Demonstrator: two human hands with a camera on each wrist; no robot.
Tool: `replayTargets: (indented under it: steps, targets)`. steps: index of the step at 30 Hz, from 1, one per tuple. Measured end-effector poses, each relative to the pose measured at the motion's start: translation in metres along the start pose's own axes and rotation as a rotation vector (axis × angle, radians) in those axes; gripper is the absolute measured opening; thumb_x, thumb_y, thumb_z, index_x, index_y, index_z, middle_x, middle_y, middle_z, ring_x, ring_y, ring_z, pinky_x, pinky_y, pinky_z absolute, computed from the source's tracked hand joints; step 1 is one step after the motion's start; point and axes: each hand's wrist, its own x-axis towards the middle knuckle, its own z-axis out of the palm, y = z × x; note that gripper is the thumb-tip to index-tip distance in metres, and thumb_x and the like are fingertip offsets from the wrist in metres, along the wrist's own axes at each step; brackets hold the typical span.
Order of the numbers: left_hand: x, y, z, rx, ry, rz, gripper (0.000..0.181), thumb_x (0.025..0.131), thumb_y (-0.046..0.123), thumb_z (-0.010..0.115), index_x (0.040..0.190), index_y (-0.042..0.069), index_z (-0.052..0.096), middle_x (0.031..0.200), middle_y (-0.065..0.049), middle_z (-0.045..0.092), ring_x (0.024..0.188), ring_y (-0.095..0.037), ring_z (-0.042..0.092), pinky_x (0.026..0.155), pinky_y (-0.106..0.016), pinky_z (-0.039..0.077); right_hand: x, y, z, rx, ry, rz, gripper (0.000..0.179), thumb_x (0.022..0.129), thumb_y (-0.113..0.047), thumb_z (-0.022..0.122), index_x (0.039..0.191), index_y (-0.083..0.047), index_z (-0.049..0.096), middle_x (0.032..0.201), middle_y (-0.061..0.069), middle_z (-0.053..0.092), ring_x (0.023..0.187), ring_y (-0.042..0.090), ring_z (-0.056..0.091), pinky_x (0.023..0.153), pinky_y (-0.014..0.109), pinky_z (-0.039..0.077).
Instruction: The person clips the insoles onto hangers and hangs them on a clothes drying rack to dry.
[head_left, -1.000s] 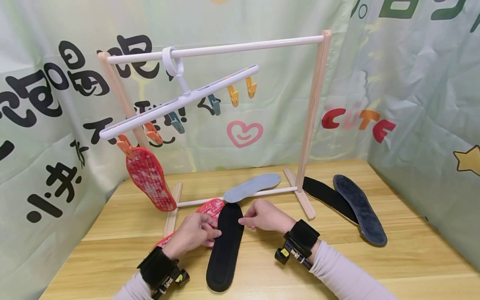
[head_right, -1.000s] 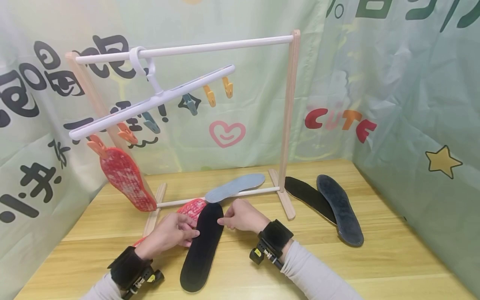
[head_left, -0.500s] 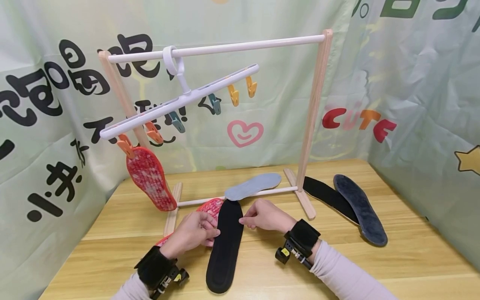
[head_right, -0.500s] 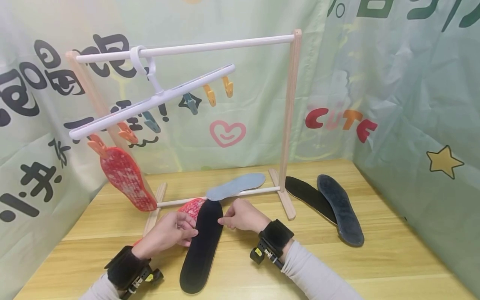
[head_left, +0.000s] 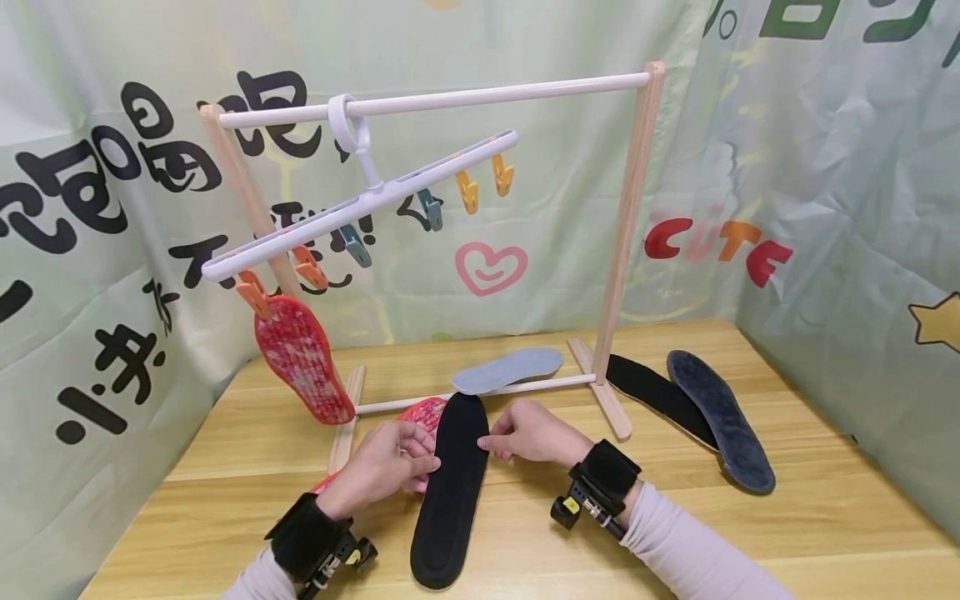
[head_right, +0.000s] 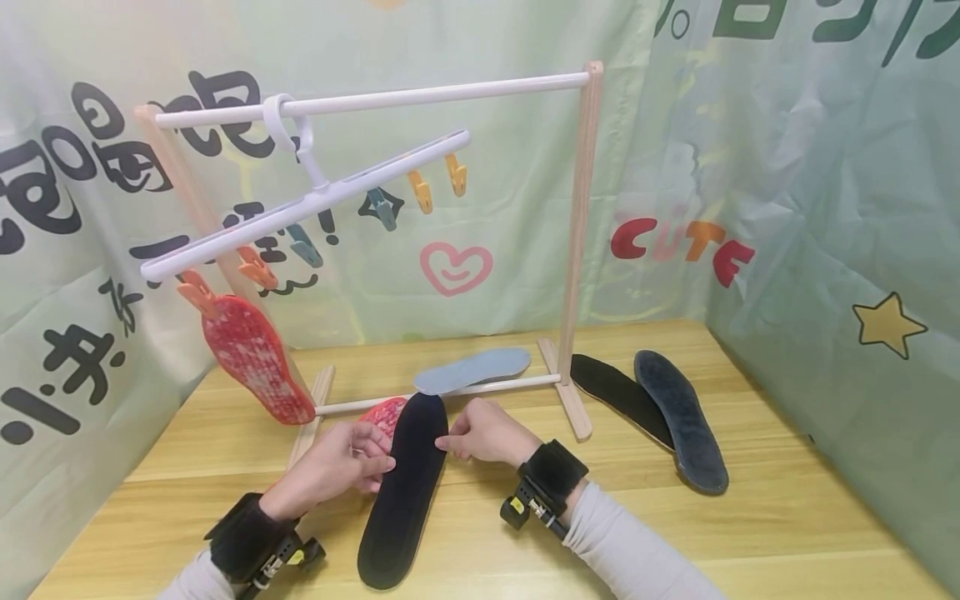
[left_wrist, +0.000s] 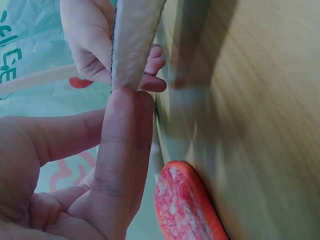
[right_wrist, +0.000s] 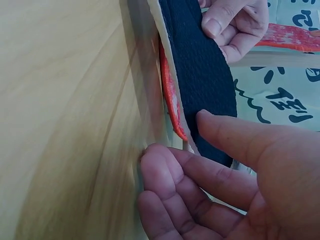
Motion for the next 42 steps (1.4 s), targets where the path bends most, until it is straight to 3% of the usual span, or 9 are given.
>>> replayTargets:
  steps: [2,5,10,13,18,30,42]
  targets:
    - [0.000,0.000,0.000,-0.001,-0.003,0.006,0.017,0.095,0.003,0.079,0.104,-0.004,0.066,0.084,-0.010,0.075,0.062,-0.014,0.071,0.062,-0.038,0.068,0.000,0.000,0.000,-0.003,-0.002,-0.003,0.036,0.102,-0.028,0.076,0.073,-0.007,0.079,0.062,0.003,0.069,0.048,0.005,0.032,0.049,0.021,0.020]
    - [0.000,0.001,-0.001,0.005,-0.004,0.012,0.015,0.095,0.003,0.079,0.101,-0.003,0.066,0.083,-0.009,0.074,0.061,-0.014,0.071,0.062,-0.037,0.068,0.000,-0.001,-0.001,0.008,-0.008,-0.002,0.033,0.102,-0.028,0.076,0.076,-0.007,0.081,0.066,0.005,0.075,0.051,0.005,0.048,0.049,0.020,0.023]
    - [0.000,0.002,-0.001,0.011,-0.001,0.012,0.015,0.095,0.002,0.079,0.100,-0.002,0.066,0.083,-0.009,0.074,0.061,-0.013,0.071,0.062,-0.036,0.068,0.000,-0.002,-0.002,0.067,-0.016,0.010,0.029,0.101,-0.025,0.076,0.080,-0.006,0.083,0.070,0.007,0.078,0.064,0.017,0.073,0.051,0.018,0.036]
    - [-0.001,0.002,-0.001,0.013,0.001,0.010,0.015,0.095,0.002,0.079,0.101,-0.002,0.066,0.084,-0.009,0.074,0.062,-0.013,0.071,0.062,-0.037,0.068,-0.001,-0.002,-0.002,0.094,-0.015,0.017,0.027,0.101,-0.023,0.076,0.081,-0.006,0.082,0.070,0.006,0.078,0.065,0.019,0.075,0.053,0.020,0.047]
    - [0.000,0.003,-0.001,0.024,0.011,0.008,0.014,0.095,0.002,0.078,0.101,-0.001,0.066,0.084,-0.008,0.074,0.061,-0.013,0.072,0.063,-0.037,0.068,-0.001,-0.003,-0.002,0.131,-0.017,0.024,0.027,0.102,-0.020,0.076,0.082,-0.003,0.081,0.070,0.006,0.078,0.066,0.020,0.077,0.063,0.035,0.065]
    - [-0.002,0.006,-0.003,0.035,0.001,0.040,0.016,0.093,0.003,0.081,0.099,-0.001,0.066,0.081,-0.006,0.072,0.061,-0.014,0.071,0.062,-0.037,0.068,-0.002,-0.008,-0.005,0.179,-0.011,0.041,0.026,0.101,-0.020,0.077,0.081,-0.004,0.081,0.071,0.008,0.078,0.066,0.019,0.077,0.066,0.041,0.067]
    - [-0.007,0.014,-0.005,0.033,0.005,0.038,0.018,0.092,0.006,0.082,0.100,-0.001,0.066,0.082,-0.007,0.072,0.063,-0.015,0.071,0.064,-0.037,0.068,-0.007,-0.015,-0.010,0.206,0.004,0.039,0.026,0.101,-0.021,0.078,0.082,-0.004,0.082,0.072,0.009,0.079,0.072,0.031,0.080,0.070,0.046,0.068]
